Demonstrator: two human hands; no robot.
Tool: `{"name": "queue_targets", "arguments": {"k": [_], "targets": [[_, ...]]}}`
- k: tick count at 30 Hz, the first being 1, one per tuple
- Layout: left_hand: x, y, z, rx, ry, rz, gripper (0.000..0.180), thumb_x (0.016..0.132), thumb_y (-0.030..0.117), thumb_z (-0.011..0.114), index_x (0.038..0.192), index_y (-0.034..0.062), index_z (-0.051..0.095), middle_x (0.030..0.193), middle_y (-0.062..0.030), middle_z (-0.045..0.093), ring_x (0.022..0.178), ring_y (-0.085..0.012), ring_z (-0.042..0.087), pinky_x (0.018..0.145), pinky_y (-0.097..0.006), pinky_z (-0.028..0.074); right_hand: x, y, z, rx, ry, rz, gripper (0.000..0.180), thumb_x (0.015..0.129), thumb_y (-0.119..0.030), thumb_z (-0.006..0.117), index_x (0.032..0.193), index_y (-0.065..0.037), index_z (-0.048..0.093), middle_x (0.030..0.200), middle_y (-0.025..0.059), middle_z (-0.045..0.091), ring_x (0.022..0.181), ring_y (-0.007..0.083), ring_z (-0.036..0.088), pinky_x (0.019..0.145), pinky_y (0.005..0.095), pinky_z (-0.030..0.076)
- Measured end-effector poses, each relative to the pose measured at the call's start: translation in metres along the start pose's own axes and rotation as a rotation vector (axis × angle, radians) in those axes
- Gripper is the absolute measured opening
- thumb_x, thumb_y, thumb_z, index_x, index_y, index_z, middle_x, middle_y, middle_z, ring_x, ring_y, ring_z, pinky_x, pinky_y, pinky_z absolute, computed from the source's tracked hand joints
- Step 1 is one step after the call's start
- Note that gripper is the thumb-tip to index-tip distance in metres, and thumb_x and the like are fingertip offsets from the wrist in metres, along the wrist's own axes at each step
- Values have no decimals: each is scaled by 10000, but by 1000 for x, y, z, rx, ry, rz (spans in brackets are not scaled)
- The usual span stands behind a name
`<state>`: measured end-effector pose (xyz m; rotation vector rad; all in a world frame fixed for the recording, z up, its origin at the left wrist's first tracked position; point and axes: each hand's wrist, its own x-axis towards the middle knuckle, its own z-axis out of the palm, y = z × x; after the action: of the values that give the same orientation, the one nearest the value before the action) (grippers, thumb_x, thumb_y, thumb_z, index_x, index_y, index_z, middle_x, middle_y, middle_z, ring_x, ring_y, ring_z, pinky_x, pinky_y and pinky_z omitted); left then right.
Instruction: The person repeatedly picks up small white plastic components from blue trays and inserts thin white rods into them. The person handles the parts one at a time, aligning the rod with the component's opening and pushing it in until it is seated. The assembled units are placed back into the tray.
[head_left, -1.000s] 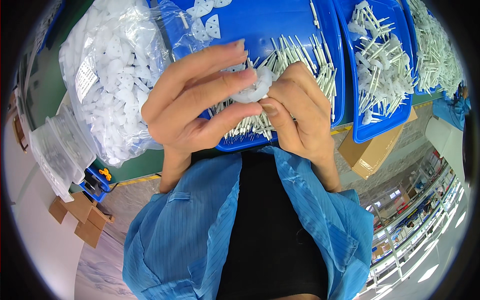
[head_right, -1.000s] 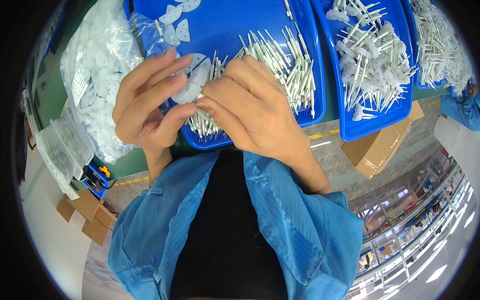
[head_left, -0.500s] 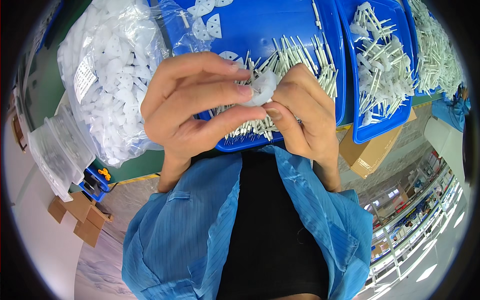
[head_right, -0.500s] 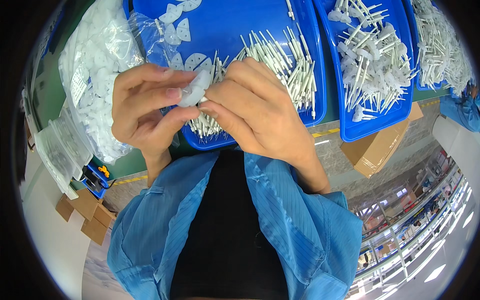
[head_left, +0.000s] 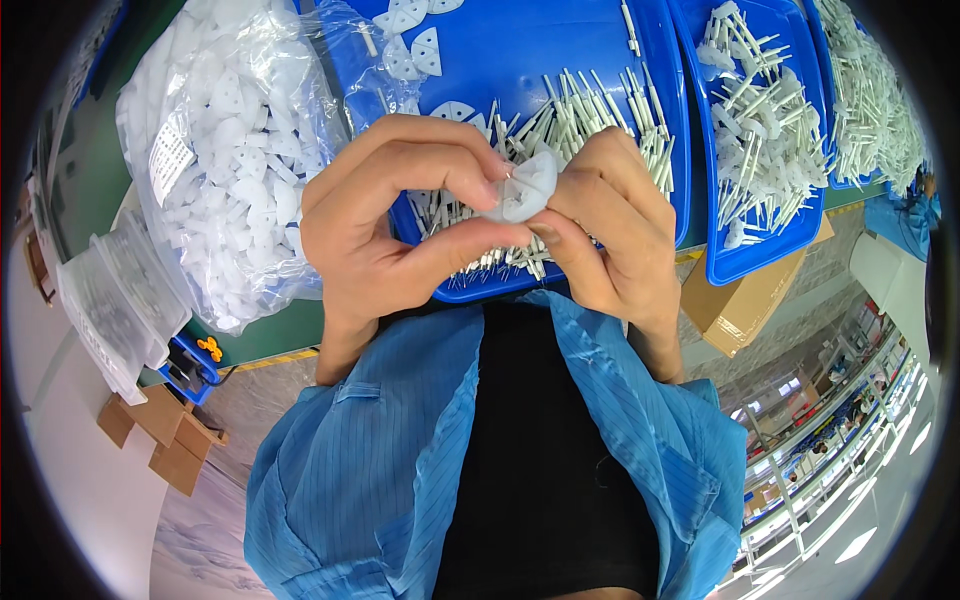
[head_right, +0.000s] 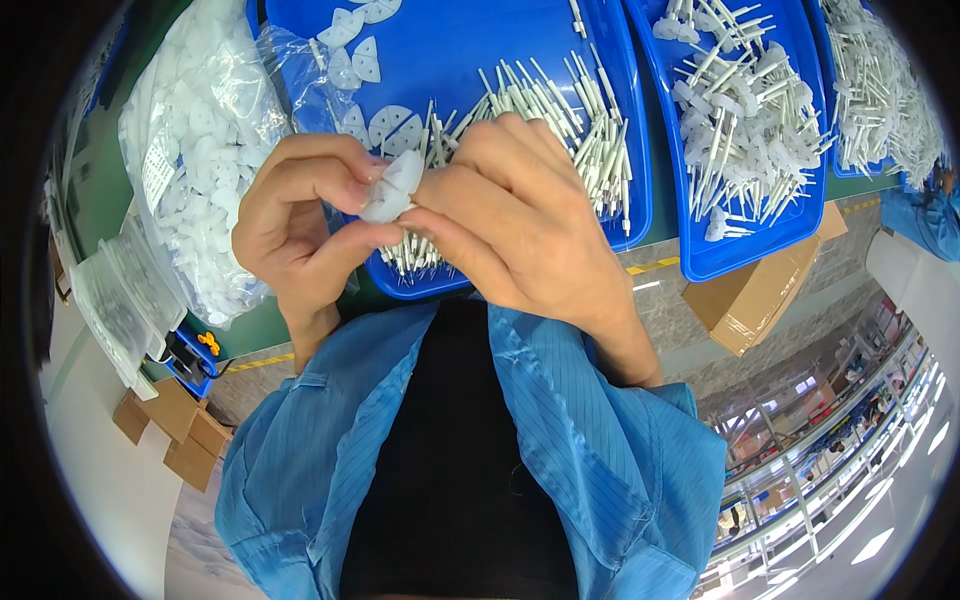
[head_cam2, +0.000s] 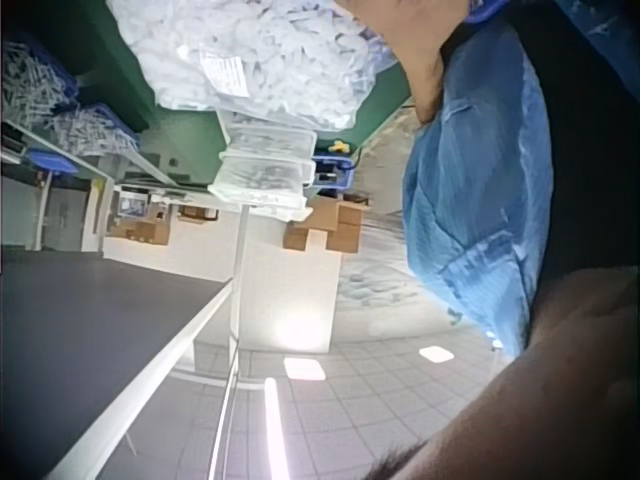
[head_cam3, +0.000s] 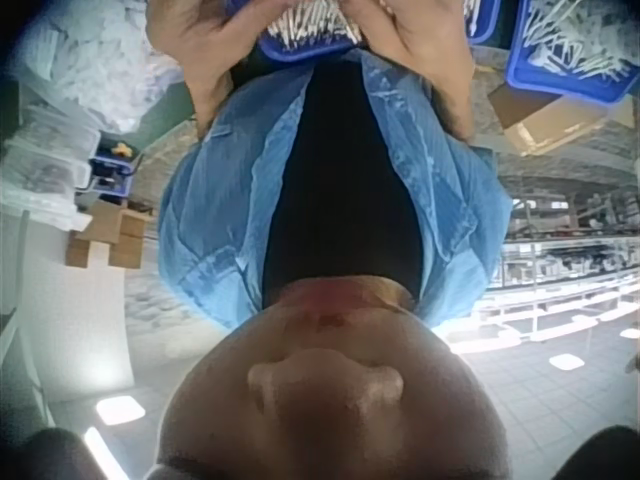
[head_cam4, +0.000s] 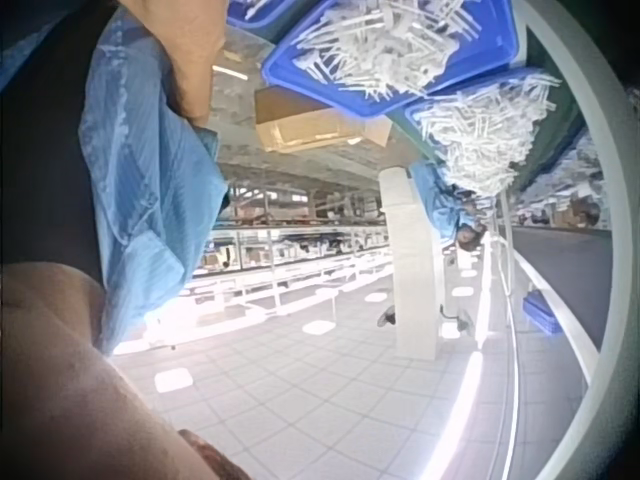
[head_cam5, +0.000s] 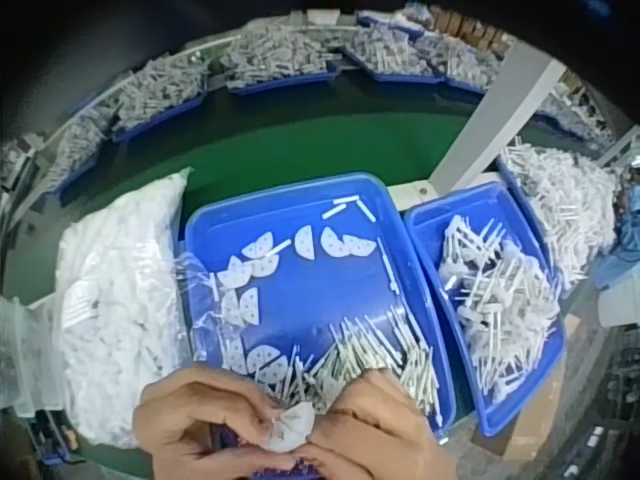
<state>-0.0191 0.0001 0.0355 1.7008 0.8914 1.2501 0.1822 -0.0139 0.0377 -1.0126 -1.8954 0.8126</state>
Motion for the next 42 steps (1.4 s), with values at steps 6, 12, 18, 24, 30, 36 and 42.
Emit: {"name": "queue_targets", "arguments": {"k": [6,12,18,24,30,36,42], "targets": [[0,-5,7,237,6,213,303,644,-40,856,828,-26,616,896,-202,664,861,-320,721,735,-370,618,11,-16,-3,176,8,254,157,834,-132,699,898,8,670,751,119,592,649,246,551,597,329,431],[3,-12,15,272,47,388,356,650,-2,883,902,-46,637,882,-203,664,843,-359,726,707,-389,643,16,-32,9,283,111,561,211,962,-166,616,957,28,698,659,130,632,530,198,593,506,298,458],[-9,-7,9,142,-43,416,417,678,98,890,971,-57,635,930,-203,627,866,-395,713,711,-413,637,17,-27,-20,-62,-16,548,200,970,-157,602,951,26,682,666,157,636,550,295,629,508,357,480],[-11,-12,10,-181,183,55,354,853,220,757,1031,-26,575,1009,-163,563,855,-351,701,645,-364,615,-6,15,-38,-725,-53,491,136,941,-125,600,999,-6,629,760,166,634,638,322,625,559,405,491],[-11,-14,9,-263,245,-179,329,928,265,689,1063,-10,568,1036,-163,570,859,-338,710,587,-325,607,-2,18,-30,-650,-117,463,82,897,-92,625,909,-32,571,794,152,643,676,363,649,568,433,507],[-11,-10,10,-330,284,-303,322,952,239,657,1132,-22,607,1112,-176,601,883,-326,716,629,-288,607,1,-12,-19,-71,194,379,221,777,41,714,947,-29,592,763,69,654,617,149,643,567,272,505],[-9,-14,14,-368,345,-185,210,908,75,682,1072,-49,642,1080,-170,625,897,-266,706,715,-287,588,6,-32,-4,184,93,270,316,810,79,707,1084,-3,572,902,72,679,778,137,677,729,257,530]]}}
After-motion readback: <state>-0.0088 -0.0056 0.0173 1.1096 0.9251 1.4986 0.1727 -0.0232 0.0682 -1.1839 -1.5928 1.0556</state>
